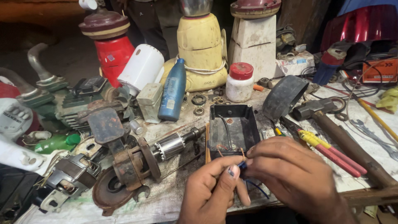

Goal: The person strips the insulation from a blue wire using pliers, twists the exposed strands, and then wraps the connection with black electrical tape. The person repeats this process for a second wire connection on the same device.

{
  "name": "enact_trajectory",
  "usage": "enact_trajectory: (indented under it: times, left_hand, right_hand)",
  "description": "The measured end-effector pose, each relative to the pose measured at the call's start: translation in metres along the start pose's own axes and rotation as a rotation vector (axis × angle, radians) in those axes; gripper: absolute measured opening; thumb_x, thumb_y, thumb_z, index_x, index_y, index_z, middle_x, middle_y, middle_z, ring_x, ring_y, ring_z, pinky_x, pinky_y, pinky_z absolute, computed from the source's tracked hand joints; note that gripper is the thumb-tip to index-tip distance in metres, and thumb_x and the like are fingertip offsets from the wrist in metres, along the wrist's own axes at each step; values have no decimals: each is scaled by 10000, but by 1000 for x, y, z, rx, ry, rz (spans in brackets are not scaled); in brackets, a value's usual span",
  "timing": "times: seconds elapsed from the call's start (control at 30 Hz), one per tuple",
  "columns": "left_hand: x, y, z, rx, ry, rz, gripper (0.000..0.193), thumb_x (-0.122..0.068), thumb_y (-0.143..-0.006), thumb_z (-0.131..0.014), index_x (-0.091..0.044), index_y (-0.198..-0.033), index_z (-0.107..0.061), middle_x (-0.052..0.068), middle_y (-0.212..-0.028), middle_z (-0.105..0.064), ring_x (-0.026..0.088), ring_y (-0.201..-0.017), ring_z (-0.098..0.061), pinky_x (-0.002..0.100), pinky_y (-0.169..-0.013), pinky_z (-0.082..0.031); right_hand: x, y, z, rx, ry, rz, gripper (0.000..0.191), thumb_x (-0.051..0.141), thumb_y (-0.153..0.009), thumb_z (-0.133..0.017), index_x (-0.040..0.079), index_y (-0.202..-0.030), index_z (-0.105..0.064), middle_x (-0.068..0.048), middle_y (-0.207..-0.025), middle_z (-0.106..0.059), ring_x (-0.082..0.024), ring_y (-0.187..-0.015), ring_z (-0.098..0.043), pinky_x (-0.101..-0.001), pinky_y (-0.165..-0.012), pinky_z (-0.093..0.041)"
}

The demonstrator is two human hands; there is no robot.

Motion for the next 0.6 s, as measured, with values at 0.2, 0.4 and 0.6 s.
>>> enact_trajectory:
  times: [0.2,0.4,0.6]
  left_hand:
    - [3,0,-4,-40,-24,-62,387,-198,-1033,-539,38,-1306,-679,80,-698,-727,9,-507,-479,192,-490,-371]
    - [-7,3,-8,-8,-145,-204,375,-166,-1052,-540,37,-1334,-683,56,-761,-736,10,-619,-549,191,-587,-433]
    - [-20,5,-9,-65,-344,-223,290,-102,-1014,-558,2,-1238,-709,35,-621,-662,33,-562,-604,227,-528,-471]
  right_hand:
    - [11,-7,-1,-98,76,51,214,-6,-728,-801,-23,-915,-699,-146,-919,-696,-269,-859,-730,-368,-790,-599]
    - [8,-3,-6,-117,19,-60,197,-67,-730,-758,-29,-898,-663,-144,-932,-688,-271,-886,-729,-368,-803,-596]
    - [3,6,-7,-72,-2,-167,180,-81,-773,-733,-17,-925,-660,-115,-947,-691,-234,-893,-722,-326,-823,-581]
Point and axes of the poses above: each hand's wrist, its own y-axis away from the middle knuckle, its own z-axis out of the back of the hand, x = y × z, the point moved 3 cm from there along -y, towards the middle knuckle
